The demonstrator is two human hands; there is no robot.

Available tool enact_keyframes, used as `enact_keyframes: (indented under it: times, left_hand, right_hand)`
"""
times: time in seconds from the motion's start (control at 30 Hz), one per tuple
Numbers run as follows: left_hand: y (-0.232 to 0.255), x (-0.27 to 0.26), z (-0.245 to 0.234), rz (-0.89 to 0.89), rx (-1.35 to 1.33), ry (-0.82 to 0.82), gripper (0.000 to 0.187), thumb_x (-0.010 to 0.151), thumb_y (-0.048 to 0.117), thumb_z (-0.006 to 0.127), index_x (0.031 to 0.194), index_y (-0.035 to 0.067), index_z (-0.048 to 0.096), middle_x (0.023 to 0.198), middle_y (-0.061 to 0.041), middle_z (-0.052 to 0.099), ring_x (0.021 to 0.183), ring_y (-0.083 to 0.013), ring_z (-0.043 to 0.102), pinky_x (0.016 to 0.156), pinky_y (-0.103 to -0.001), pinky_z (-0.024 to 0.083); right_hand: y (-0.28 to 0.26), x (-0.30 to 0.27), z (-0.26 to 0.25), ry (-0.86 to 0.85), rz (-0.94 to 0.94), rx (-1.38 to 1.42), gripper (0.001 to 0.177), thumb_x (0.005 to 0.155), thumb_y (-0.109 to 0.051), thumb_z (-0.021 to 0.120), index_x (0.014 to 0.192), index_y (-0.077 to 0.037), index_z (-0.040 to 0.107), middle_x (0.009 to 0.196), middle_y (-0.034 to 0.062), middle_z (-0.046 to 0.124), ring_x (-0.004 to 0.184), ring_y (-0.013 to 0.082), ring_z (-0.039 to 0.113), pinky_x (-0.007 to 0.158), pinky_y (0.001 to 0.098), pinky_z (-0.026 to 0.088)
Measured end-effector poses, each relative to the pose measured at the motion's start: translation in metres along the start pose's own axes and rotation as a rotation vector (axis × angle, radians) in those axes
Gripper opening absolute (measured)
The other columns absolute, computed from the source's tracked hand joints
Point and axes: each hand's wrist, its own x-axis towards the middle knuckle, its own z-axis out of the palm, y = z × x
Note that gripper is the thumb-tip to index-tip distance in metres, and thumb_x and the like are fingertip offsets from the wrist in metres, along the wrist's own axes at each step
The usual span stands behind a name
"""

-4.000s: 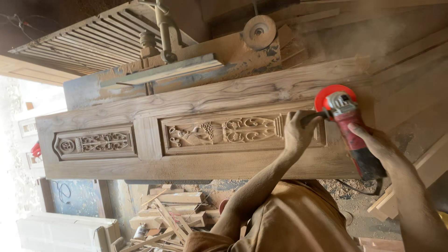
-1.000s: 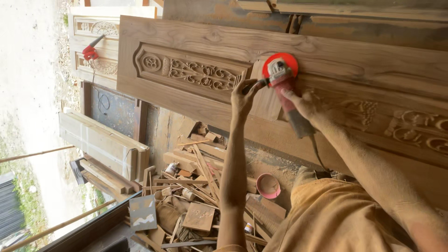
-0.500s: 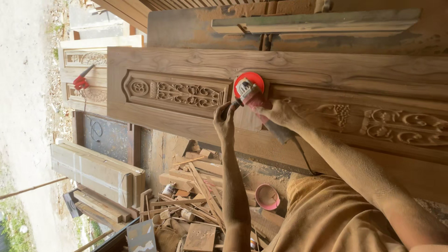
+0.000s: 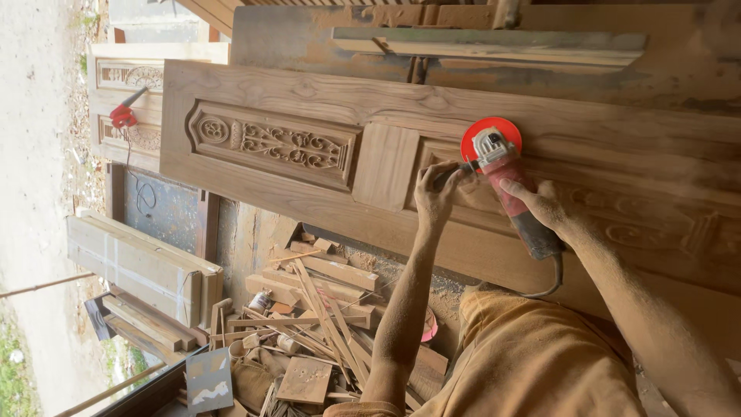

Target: The person uses a handheld electric sander to smooth the surface of a large, carved wooden panel. They move the sander across the flat areas and around the intricate carvings, generating wood dust. The person briefly pauses to wipe the surface with their hand before resuming sanding.

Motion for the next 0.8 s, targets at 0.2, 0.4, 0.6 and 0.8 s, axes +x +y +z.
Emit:
enact_keyframes:
  times: [0.2,0.4,0.6,0.8]
  left_hand:
    - [0.028,-0.041,0.072,0.086,0.086,-0.03,0.026,0.092,0.027,0.08,0.113,0.011,0.077,0.109,-0.008,0.063,0.102,-0.0193,0.067,0.091,-0.034,0.059]
    - [0.048,-0.083,0.147,0.138,0.124,-0.081,0.028,0.092,0.029,0.08,0.111,0.009,0.077,0.11,-0.009,0.066,0.105,-0.0214,0.066,0.092,-0.036,0.056]
    - [0.045,-0.128,0.235,0.198,0.272,-0.174,0.027,0.092,0.033,0.081,0.109,0.012,0.078,0.107,-0.007,0.067,0.102,-0.0214,0.064,0.09,-0.039,0.057]
    - [0.073,-0.174,0.321,0.174,0.195,-0.324,0.031,0.093,0.035,0.077,0.114,0.013,0.076,0.107,-0.009,0.066,0.097,-0.0203,0.063,0.085,-0.038,0.058]
  right_hand:
    - [0.035,-0.041,-0.066,0.058,0.015,0.029,0.067,0.077,-0.071,0.069,0.083,-0.004,0.071,0.07,0.0117,0.07,0.06,0.0208,0.067,0.057,0.038,0.054]
    - [0.082,-0.084,-0.134,0.098,0.04,-0.036,0.067,0.081,-0.071,0.066,0.081,-0.004,0.072,0.066,0.0135,0.07,0.057,0.0217,0.069,0.056,0.0367,0.056]
    - [0.122,-0.142,-0.206,0.11,0.026,0.245,0.059,0.078,-0.062,0.069,0.101,-0.008,0.068,0.069,0.0152,0.069,0.052,0.0244,0.068,0.049,0.0421,0.056]
    - [0.182,-0.189,-0.278,0.238,0.088,0.221,0.057,0.083,-0.059,0.066,0.118,-0.014,0.069,0.086,0.0081,0.073,0.069,0.0177,0.07,0.061,0.0341,0.055]
